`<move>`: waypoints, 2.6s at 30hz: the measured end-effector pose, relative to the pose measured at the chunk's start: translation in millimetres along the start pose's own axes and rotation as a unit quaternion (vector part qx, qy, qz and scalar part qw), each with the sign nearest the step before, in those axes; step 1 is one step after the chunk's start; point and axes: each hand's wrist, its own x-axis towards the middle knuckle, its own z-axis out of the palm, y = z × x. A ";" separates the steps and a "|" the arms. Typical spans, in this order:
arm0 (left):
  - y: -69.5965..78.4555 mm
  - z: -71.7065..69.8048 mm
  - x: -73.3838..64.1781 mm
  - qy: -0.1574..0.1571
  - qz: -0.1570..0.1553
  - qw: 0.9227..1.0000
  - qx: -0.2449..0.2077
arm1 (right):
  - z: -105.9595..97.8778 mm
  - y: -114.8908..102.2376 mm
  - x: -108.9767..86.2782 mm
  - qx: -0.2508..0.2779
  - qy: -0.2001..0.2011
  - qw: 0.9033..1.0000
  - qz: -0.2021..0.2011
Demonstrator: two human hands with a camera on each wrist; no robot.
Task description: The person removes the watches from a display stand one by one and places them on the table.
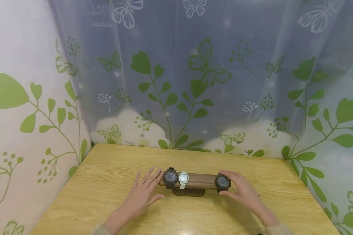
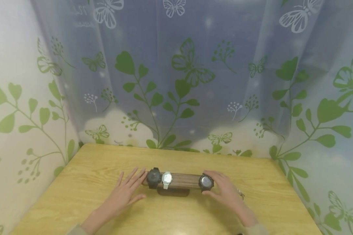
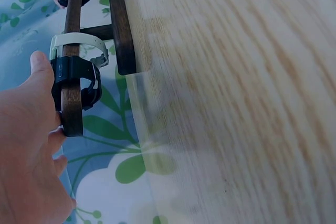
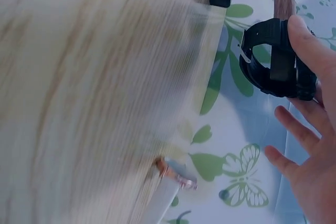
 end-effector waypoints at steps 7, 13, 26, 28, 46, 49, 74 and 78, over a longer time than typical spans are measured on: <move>-0.1 0.1 0.6 -0.004 0.000 1.000 -0.005 | -11.2 10.6 -10.9 -0.023 0.032 0.999 -0.008; -1.6 2.2 0.5 -0.005 0.001 1.000 0.004 | -28.1 21.1 -20.5 -0.030 0.055 0.998 -0.009; -1.2 1.1 0.3 -0.005 0.003 1.000 0.006 | -53.5 42.4 -44.0 -0.049 0.066 0.996 0.030; -1.2 0.6 0.3 -0.007 0.003 1.000 0.006 | -56.0 46.1 -47.9 -0.055 0.070 0.995 0.038; -1.5 2.0 0.9 -0.005 0.004 1.000 0.014 | -73.9 81.0 -80.3 -0.117 0.064 0.988 0.073; -1.4 2.4 0.8 -0.005 0.001 1.000 0.010 | -75.4 84.1 -86.4 -0.124 0.047 0.987 0.093; -1.1 3.5 -0.3 -0.006 -0.004 1.000 0.002 | -86.2 95.5 -75.9 -0.173 -0.124 0.956 0.204; -1.3 3.0 -0.5 -0.008 -0.001 1.000 0.011 | -77.2 95.3 -75.1 -0.167 -0.118 0.959 0.196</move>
